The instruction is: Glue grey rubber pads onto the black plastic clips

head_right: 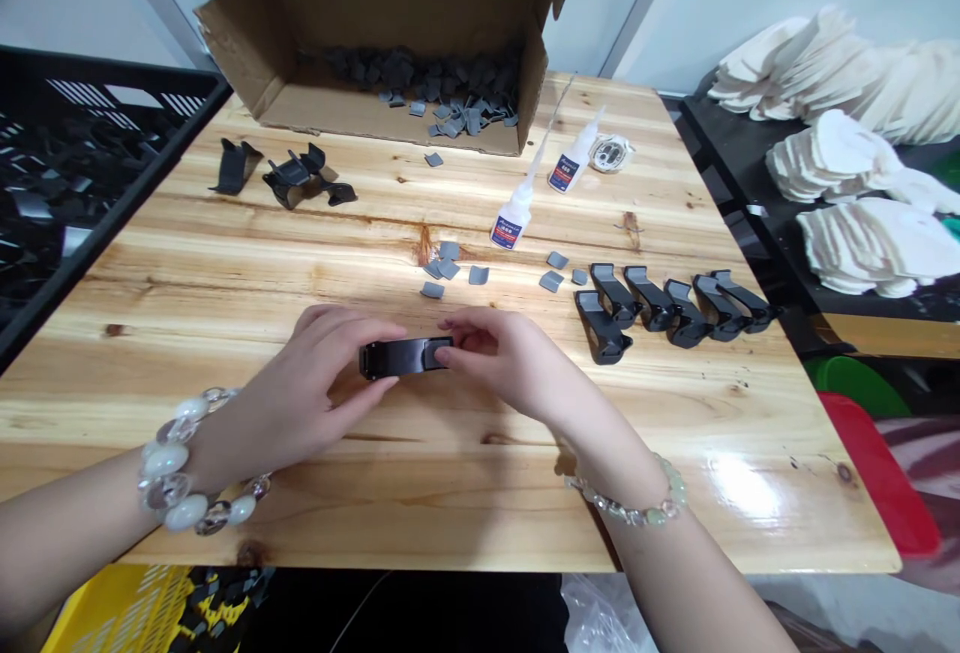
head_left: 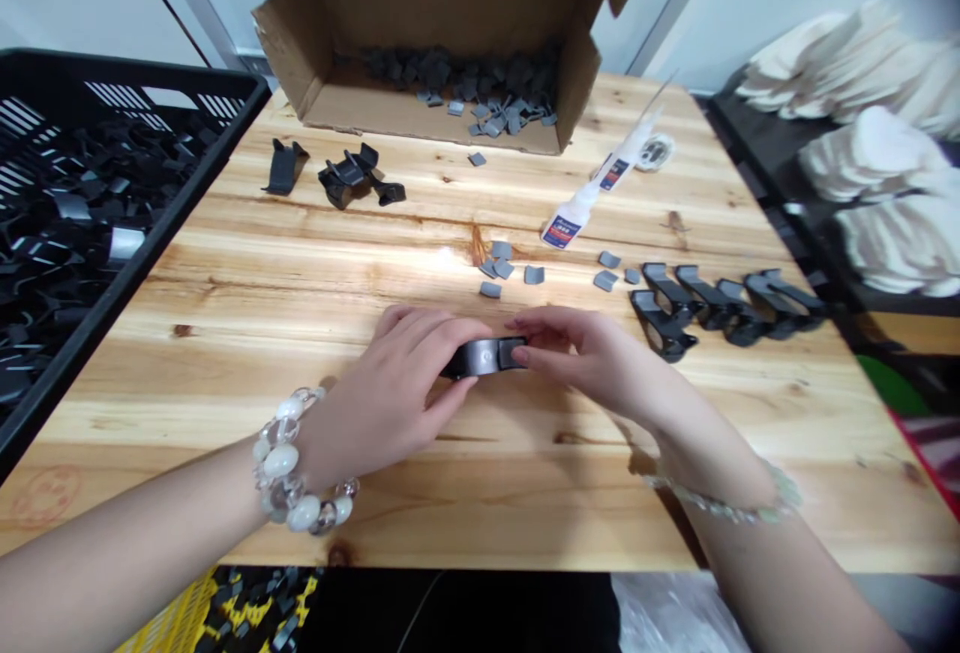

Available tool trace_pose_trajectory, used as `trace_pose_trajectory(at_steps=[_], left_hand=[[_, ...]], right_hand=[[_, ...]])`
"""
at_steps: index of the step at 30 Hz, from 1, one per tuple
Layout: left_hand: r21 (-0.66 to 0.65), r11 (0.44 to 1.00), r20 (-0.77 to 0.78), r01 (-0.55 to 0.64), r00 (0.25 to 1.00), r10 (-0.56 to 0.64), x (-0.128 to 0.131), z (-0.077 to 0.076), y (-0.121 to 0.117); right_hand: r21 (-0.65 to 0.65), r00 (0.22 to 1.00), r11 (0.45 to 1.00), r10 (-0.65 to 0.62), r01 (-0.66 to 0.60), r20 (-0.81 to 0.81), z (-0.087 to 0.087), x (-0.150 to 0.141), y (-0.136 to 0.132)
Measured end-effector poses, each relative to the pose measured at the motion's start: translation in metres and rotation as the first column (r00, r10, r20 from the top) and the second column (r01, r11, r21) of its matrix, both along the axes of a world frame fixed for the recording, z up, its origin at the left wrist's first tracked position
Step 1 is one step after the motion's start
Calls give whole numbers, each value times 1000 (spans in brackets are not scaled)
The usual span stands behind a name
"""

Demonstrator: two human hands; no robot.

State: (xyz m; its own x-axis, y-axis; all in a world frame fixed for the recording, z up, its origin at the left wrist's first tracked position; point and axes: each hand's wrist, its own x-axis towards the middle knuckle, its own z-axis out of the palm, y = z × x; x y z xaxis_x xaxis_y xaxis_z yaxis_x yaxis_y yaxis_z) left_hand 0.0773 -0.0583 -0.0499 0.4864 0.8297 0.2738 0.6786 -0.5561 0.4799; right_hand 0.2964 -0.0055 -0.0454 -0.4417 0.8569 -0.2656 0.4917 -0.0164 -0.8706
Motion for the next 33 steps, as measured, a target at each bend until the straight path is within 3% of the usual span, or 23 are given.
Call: trace_pose_trajectory(at_steps=[6,12,22,27,30,33], left_hand=[[269,963,-20,-24,999,30,-3,6,-5],[476,879,4,-35,999,38,-3,6,-5],[492,871,-43,1,999,22,-1,5,-8],[484,875,-45,-10,998,36,-1,4,-7],[469,883,-47,13,999,10,0,4,-6],[422,905,-45,49,998,-33,-1,3,-5]], right_hand=[[3,974,998,66,-66,-218,8,-8,-9],[88,942,996,12,18,-336,1,-19,-22],[97,951,993,-39,72,-307,-2,-20,-26],[31,914,993,-91,112,-395,-9,-26,-26],[-4,843,977,-184,211,-506,-10,-30,-21],[36,759,909,-324,415,-564,-1,-15,-8]])
